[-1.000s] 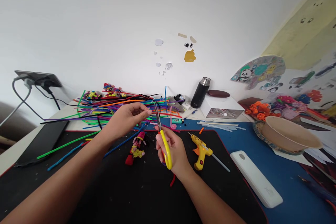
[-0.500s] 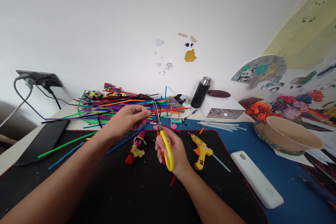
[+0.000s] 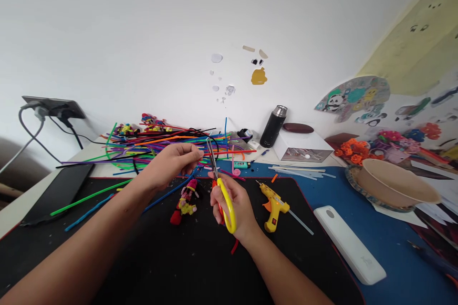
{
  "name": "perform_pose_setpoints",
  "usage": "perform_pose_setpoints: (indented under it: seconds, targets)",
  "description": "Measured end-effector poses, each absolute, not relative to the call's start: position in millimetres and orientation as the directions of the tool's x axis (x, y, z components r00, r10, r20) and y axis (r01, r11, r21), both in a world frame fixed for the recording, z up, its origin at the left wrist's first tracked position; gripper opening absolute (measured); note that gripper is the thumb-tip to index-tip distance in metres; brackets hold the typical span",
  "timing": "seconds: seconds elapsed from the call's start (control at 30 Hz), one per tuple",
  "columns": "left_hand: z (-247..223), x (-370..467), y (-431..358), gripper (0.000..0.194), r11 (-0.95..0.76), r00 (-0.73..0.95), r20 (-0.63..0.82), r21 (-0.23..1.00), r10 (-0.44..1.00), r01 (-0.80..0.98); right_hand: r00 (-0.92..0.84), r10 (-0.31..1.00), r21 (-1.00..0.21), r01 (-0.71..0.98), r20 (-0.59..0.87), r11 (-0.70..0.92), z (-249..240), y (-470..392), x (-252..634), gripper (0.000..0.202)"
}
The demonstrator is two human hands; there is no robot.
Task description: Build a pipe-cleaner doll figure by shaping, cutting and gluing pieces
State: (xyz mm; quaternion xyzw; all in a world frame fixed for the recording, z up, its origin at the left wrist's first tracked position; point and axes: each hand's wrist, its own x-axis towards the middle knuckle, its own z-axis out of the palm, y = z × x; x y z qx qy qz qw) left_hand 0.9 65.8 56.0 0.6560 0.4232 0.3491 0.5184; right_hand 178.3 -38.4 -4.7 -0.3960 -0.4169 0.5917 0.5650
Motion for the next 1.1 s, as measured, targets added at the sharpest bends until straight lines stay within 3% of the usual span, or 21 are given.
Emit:
perform_pose_setpoints:
  seconds: [0.23, 0.37, 0.63, 0.9, 1.1]
  targets:
    - [54.1, -2.3, 70.1, 0.056, -0.09, 0.459, -0.008, 0.977, 0.888, 0.192, -0.021, 0.999, -0.938, -0.345, -0.024, -0.03, -2.6, -37.8, 177.8, 0.065]
    - [54.8, -8.6, 73.6, 0.065, -0.165, 0.453, 0.049, 0.961, 0.89, 0.221, -0.019, 0.999, -0.937, -0.347, -0.034, -0.039, -1.2, -38.4, 177.7, 0.068]
    - [72.0, -7.9, 61.6, 0.059, -0.328, 0.435, 0.177, 0.896, 0.883, 0.299, -0.024, 0.999, -0.936, -0.35, -0.034, -0.04, -4.4, -38.6, 176.7, 0.064]
    - [71.1, -4.2, 60.6, 0.05, -0.303, 0.426, 0.141, 0.89, 0.894, 0.342, -0.033, 0.999, -0.932, -0.362, -0.026, -0.036, -6.6, -39.1, 175.0, 0.058]
    - [63.9, -2.7, 62.1, 0.044, -0.152, 0.48, -0.007, 0.945, 0.877, 0.291, -0.093, 0.995, -0.934, -0.357, 0.036, 0.0, -14.6, -37.1, 177.9, 0.071]
